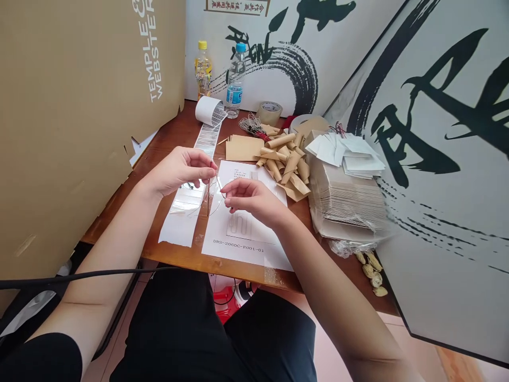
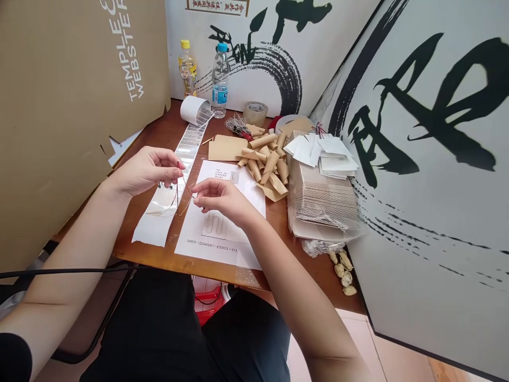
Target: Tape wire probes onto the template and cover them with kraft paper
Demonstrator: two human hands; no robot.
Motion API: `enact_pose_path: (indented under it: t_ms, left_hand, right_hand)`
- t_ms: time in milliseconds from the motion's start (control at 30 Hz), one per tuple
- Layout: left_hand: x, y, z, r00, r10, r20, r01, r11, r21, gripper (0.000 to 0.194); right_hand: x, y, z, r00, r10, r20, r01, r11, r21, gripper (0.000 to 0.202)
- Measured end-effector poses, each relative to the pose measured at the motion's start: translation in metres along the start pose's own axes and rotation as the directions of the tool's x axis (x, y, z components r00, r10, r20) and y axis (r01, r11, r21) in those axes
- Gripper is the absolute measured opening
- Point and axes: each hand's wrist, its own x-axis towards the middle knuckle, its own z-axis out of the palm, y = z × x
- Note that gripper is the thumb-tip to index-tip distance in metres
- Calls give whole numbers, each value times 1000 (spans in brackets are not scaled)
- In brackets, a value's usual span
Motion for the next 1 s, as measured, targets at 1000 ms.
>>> enact_pose_path:
  t_ms: [1000]
  left_hand:
    - [17,-9,21,993,-86,76,106,941,-321,41]
  right_hand:
    - [-9,0,2,991,-44,-128,42,999,-23,34]
